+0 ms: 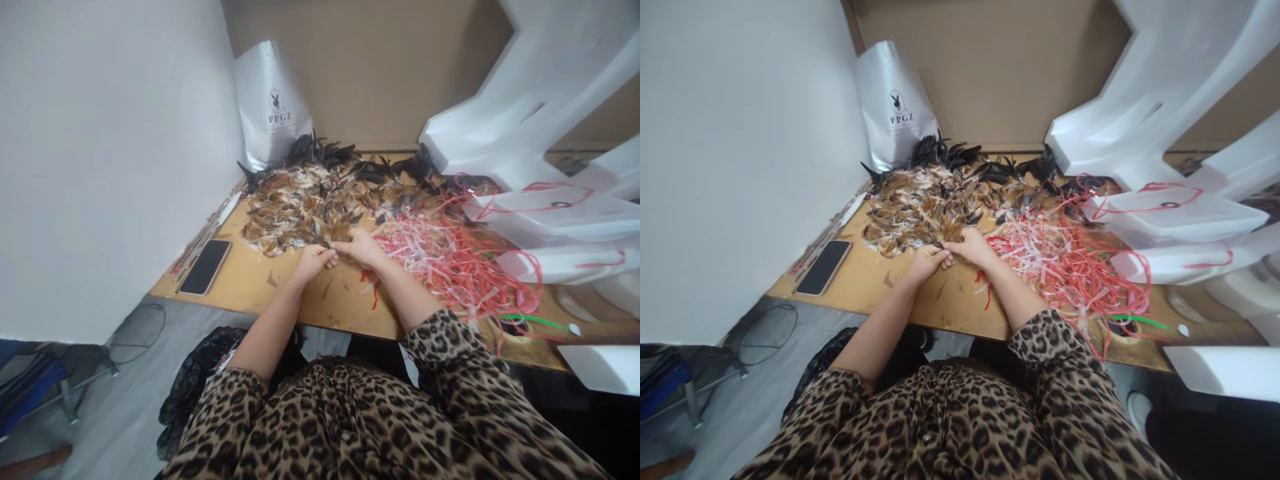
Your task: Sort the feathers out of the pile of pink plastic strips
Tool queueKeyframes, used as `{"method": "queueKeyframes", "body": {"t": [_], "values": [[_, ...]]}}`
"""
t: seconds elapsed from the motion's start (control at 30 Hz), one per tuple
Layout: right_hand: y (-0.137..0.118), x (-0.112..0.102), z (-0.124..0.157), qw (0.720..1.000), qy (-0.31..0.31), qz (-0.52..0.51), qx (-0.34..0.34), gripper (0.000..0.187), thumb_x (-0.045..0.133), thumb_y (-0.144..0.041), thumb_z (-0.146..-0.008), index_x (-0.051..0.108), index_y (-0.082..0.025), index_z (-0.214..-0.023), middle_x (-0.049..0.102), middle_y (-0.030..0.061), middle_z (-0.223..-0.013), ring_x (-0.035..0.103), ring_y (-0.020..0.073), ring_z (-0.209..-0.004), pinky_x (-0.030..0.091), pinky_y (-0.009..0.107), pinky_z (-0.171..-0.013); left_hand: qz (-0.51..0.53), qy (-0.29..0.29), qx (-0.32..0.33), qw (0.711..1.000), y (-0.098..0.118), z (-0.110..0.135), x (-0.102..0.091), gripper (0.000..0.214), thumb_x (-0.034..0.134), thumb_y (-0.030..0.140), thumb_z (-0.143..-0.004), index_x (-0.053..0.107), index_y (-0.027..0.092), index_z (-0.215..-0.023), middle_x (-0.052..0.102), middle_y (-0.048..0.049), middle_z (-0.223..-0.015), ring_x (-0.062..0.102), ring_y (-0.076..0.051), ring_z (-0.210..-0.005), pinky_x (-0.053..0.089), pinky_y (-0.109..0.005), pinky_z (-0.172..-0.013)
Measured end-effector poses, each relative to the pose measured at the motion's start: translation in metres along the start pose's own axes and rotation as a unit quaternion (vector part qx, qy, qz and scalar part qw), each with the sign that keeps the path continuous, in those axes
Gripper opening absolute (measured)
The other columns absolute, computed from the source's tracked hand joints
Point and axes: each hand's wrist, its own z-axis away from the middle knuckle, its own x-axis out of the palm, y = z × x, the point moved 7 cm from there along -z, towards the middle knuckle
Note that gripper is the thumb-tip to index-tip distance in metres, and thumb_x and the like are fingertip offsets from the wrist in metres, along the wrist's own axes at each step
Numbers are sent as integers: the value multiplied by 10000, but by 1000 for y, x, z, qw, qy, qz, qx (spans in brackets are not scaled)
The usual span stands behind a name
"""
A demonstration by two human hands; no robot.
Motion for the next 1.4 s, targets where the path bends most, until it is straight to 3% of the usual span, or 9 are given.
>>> {"method": "queueKeyframes", "body": {"t": [0.3,0.5,0.67,0.83,0.9,1.0,1.1,1.27,1.4], "values": [[11,-6,-3,997,58,46,23,249,586,-356,-659,530,-135,-559,533,-17,-473,414,66,-411,282,197,-411,-4,-12,2,1000,-2,0,3,240,608,340,-687,632,102,-667,643,-55,-591,529,-81,-467,430,-212,-500],[7,-6,-2,999,35,20,1,218,586,-321,-654,521,-139,-556,523,-28,-481,415,64,-435,303,198,-439,13,-38,-7,999,-2,1,6,244,616,340,-687,643,98,-687,641,-62,-597,554,-95,-493,448,-232,-525],[7,-5,-3,999,34,-29,0,238,636,-349,-619,562,-122,-607,562,-9,-548,464,78,-494,362,210,-496,2,-24,-16,1000,1,2,3,252,636,352,-672,629,104,-627,613,-47,-542,529,-87,-450,412,-219,-476],[12,-24,-2,993,93,-35,60,317,690,-410,-574,589,-120,-652,565,5,-545,459,75,-479,346,206,-466,55,11,-34,998,-2,0,-2,270,659,361,-662,628,93,-677,638,-64,-598,552,-89,-486,416,-212,-484],[5,-35,0,994,99,-22,48,312,683,-395,-588,628,-121,-726,593,19,-588,469,78,-493,349,207,-473,100,22,-38,994,-4,-1,-5,276,671,352,-657,626,90,-731,664,-79,-692,582,-90,-543,420,-194,-492],[-8,-54,8,992,103,55,41,261,660,-357,-606,649,-117,-707,586,10,-567,455,77,-487,353,216,-487,146,36,-50,987,-7,-2,-8,265,678,328,-660,611,82,-734,675,-97,-763,601,-87,-582,413,-167,-487],[-20,-60,22,985,35,168,34,215,632,-324,-622,660,-126,-698,594,-5,-578,477,87,-516,370,222,-522,178,46,-59,981,-6,0,-10,237,667,289,-681,604,83,-780,678,-94,-777,608,-80,-598,408,-148,-491],[-18,-55,63,934,-73,347,54,119,559,-231,-654,655,-160,-656,607,-19,-590,513,99,-560,373,215,-562,232,39,-30,972,1,3,-10,177,639,241,-716,591,86,-786,672,-73,-753,602,-70,-582,409,-147,-493],[-2,-55,92,882,-70,456,99,126,538,-230,-671,658,-192,-679,620,-10,-594,508,107,-536,351,225,-543,251,47,-18,967,3,4,-12,137,619,214,-735,589,97,-801,670,-55,-753,584,-46,-571,404,-132,-494]]}}
